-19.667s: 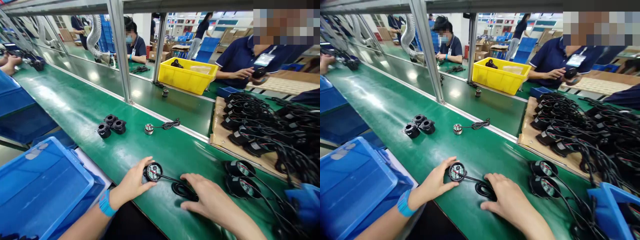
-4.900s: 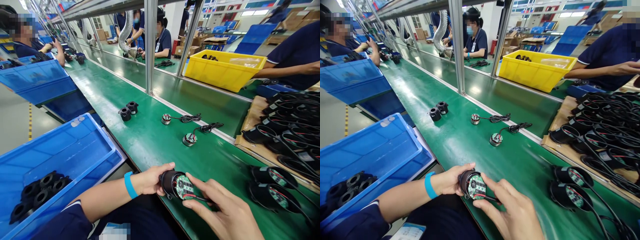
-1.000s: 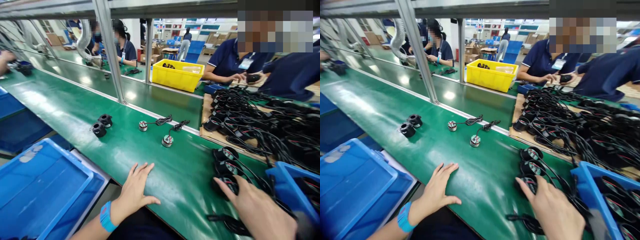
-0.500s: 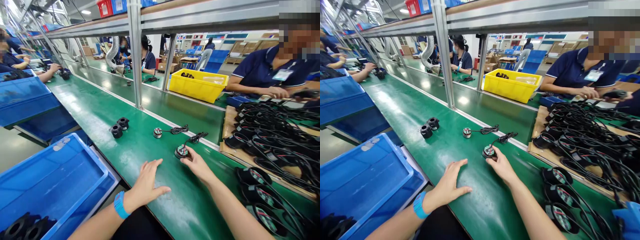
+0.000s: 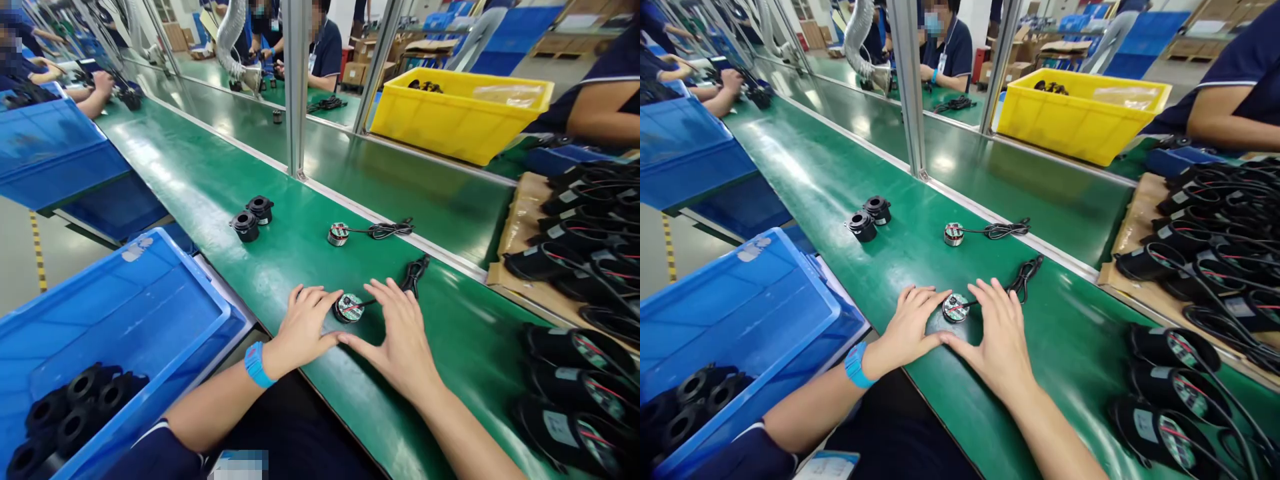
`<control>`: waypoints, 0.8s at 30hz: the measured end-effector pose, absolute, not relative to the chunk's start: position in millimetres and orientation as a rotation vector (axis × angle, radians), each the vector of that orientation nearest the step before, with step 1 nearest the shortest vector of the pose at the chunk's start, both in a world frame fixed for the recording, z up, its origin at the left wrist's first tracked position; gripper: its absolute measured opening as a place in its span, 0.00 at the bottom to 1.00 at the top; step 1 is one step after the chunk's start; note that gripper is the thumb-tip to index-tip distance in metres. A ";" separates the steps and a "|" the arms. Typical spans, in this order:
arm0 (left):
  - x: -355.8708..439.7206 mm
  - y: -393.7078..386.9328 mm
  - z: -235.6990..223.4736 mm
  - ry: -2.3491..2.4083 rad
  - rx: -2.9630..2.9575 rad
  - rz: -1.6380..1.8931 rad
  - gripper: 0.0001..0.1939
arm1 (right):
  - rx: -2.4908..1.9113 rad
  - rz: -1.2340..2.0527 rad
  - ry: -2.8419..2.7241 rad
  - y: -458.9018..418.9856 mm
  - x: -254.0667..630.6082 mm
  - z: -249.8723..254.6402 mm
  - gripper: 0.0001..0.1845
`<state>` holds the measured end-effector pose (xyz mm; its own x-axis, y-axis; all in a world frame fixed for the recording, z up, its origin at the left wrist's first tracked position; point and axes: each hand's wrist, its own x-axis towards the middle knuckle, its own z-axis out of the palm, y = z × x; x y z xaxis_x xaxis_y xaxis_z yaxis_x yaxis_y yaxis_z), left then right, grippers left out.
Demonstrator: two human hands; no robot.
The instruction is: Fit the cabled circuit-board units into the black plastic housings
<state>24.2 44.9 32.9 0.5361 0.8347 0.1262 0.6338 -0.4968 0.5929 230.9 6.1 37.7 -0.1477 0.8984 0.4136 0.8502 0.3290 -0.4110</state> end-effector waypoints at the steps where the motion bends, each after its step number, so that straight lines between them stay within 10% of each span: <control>1: 25.9 44.3 33.4 1.195 2.307 0.556 0.35 | -1.523 0.142 -2.026 11.2 229.3 35.1 0.43; 17: 25.7 33.2 32.4 1.131 2.334 0.492 0.23 | -1.532 0.356 -1.863 8.7 219.7 23.7 0.27; 24: -9.3 62.6 59.6 1.224 2.381 0.542 0.44 | -1.571 0.401 -1.961 5.0 232.1 20.6 0.31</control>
<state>-9.3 62.6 59.6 0.5394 0.8281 0.1527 0.6700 -0.5319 0.5179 232.1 5.0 20.6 -0.1303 0.9580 0.2554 0.7809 0.2579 -0.5689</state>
